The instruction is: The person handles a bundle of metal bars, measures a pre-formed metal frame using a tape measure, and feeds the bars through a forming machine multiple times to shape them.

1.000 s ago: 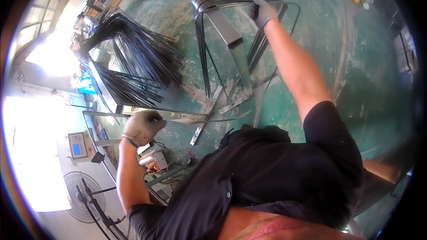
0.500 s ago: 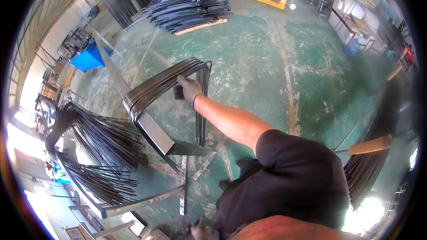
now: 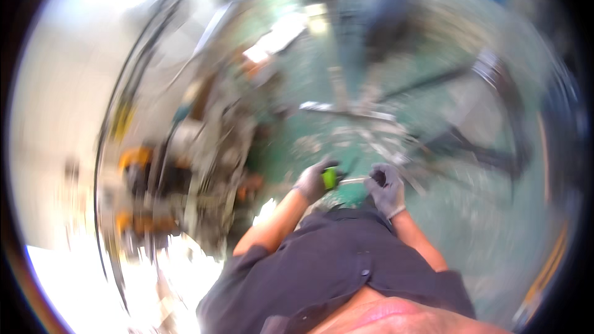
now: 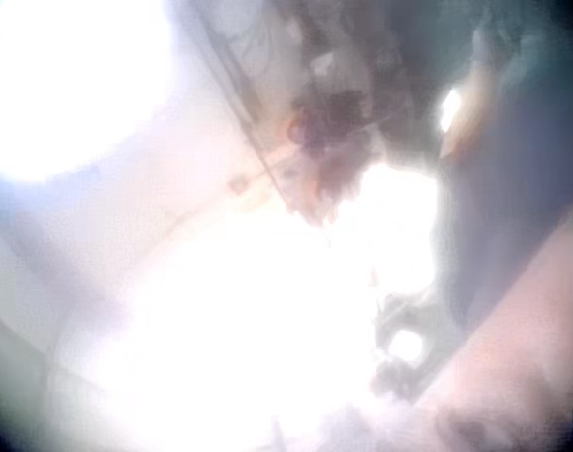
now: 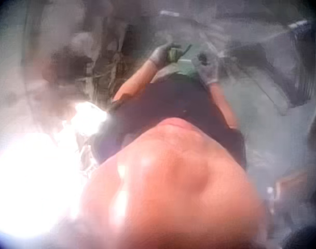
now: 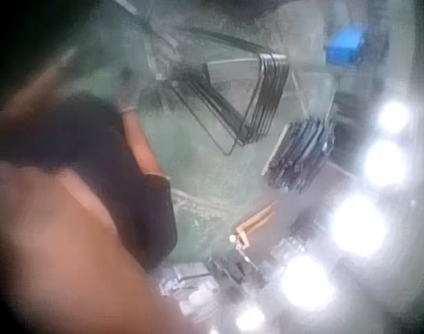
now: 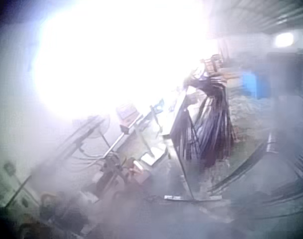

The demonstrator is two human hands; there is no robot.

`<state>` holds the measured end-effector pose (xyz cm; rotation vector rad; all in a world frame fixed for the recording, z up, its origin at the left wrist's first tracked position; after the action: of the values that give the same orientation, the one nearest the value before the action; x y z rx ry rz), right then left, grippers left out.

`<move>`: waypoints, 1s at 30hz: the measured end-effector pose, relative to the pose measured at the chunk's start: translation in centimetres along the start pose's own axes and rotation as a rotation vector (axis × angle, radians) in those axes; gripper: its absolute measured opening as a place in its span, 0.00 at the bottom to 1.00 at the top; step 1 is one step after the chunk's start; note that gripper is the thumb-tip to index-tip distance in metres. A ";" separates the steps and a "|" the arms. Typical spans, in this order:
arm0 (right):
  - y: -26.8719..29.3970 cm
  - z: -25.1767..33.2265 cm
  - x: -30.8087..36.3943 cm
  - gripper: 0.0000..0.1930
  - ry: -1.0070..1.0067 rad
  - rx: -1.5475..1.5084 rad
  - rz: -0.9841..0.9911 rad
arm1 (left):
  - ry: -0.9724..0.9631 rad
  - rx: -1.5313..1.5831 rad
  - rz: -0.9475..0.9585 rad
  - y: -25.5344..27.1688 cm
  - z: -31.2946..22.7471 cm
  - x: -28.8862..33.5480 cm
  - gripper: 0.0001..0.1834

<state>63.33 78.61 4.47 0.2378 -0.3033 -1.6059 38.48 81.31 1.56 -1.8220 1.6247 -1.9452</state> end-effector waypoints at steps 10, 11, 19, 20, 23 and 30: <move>-21.8 13.8 7.2 0.35 1.003 0.378 0.755 | -0.462 0.348 0.077 12.0 1.7 17.5 0.25; -23.8 14.6 8.2 0.34 1.062 0.370 0.791 | -0.516 0.371 0.103 13.8 1.3 18.8 0.25; -39.1 24.2 15.0 0.33 1.129 0.024 0.956 | -0.926 0.029 -0.105 30.0 0.8 30.3 0.25; -41.1 26.0 15.0 0.34 1.135 -0.027 0.936 | -0.802 0.487 -0.109 30.6 1.3 32.4 0.26; -45.8 32.9 14.2 0.35 1.246 -0.074 0.872 | -0.748 0.455 -0.499 39.4 4.4 31.6 0.28; -60.5 48.3 4.6 0.31 1.274 -0.111 0.781 | -0.672 0.237 -0.837 43.8 2.7 33.5 0.27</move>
<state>-9.98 79.12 29.77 0.8676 0.6194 -0.4834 3.72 38.74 -3.93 -2.8493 0.4366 -1.2869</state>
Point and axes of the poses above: each hand's wrist, its own x-axis away from the middle knuckle, its own y-axis out of the back of the hand, z = x × y, the point moved 4 cm from there along -x, towards the middle knuckle, and after that the axes turned 15 degrees about x, right-handed, at the moved point
